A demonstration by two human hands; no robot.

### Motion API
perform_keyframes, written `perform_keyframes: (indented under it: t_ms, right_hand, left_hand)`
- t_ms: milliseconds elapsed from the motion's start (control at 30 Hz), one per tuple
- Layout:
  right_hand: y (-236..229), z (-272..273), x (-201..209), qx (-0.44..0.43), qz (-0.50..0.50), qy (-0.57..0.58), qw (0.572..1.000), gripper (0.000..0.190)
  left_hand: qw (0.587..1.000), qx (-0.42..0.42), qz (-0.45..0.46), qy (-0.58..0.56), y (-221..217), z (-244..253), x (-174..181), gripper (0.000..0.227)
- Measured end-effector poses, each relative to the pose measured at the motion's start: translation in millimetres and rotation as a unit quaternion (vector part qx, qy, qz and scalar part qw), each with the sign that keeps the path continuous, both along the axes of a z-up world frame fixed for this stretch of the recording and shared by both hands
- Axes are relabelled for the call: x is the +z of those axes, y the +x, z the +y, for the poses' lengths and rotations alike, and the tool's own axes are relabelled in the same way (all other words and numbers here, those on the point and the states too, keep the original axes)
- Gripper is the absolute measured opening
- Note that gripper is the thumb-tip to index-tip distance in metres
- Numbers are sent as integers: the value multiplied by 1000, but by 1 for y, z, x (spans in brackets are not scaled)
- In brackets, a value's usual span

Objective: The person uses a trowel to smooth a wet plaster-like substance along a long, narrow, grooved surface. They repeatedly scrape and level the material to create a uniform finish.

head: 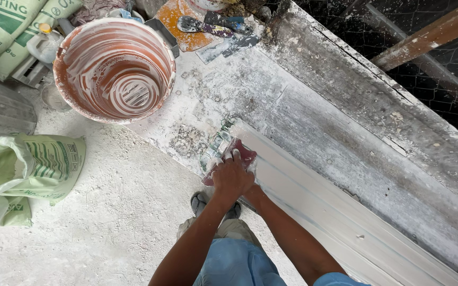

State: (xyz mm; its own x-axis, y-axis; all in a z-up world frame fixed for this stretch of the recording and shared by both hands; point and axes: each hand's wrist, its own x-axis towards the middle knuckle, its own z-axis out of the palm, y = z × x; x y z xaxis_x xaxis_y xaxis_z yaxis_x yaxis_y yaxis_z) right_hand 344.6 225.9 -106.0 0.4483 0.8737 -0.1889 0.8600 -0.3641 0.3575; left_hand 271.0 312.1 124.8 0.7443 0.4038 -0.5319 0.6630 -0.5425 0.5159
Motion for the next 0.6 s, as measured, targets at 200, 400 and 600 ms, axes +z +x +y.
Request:
perform_keyframes:
  t_ms: [200, 400, 600]
  right_hand:
    - [2, -10, 3, 0, 85, 36, 996, 64]
    - [2, -20, -4, 0, 92, 44, 995, 63]
    - [4, -34, -4, 9, 87, 41, 995, 62]
  left_hand:
    - [1000, 9, -1, 5, 6, 15, -7, 80]
    - [1000, 4, 2, -9, 5, 4, -6, 81]
    - [1000, -20, 8, 9, 8, -10, -5, 83]
